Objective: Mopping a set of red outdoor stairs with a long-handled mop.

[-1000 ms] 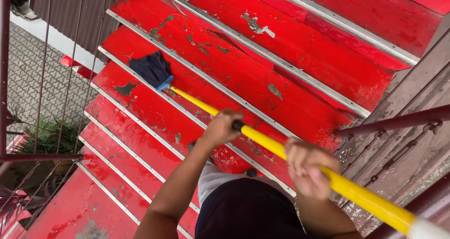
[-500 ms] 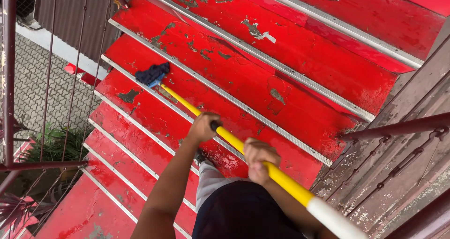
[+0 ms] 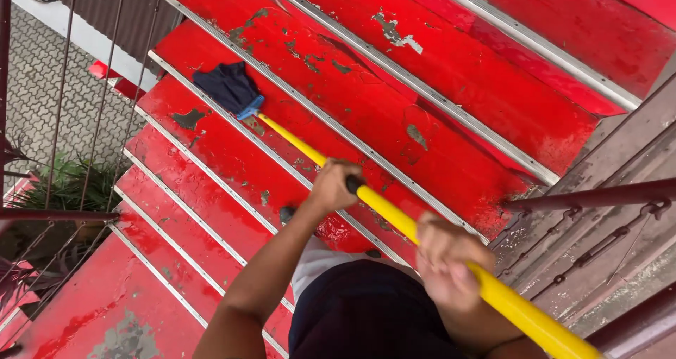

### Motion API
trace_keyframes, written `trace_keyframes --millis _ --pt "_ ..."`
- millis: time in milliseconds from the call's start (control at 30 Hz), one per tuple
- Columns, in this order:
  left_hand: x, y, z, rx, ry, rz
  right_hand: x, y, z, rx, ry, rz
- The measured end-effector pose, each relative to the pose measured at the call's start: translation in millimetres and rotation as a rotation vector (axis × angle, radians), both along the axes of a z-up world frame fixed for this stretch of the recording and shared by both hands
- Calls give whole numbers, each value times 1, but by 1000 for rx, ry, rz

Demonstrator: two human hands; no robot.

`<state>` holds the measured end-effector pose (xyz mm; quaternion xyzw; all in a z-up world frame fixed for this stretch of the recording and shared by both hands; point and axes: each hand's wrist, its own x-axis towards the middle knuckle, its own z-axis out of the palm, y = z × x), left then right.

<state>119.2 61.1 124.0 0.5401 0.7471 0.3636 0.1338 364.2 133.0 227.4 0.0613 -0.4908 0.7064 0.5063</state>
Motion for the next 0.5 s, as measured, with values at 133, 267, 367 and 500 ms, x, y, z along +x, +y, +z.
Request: trace_keyframes --millis 133,267,367,500 --pt "19 -10 13 -76 59 -69 21 -17 4 11 10 -14" --pt "-16 -23 1 -111 -5 -155 -16 -33 -22 15 104 -115" --pt "-66 -29 -35 -138 19 -194 -63 -41 -72 80 131 -164" --pt "-130 -43 -120 -193 246 24 -115 -35 -137 292 60 -67"
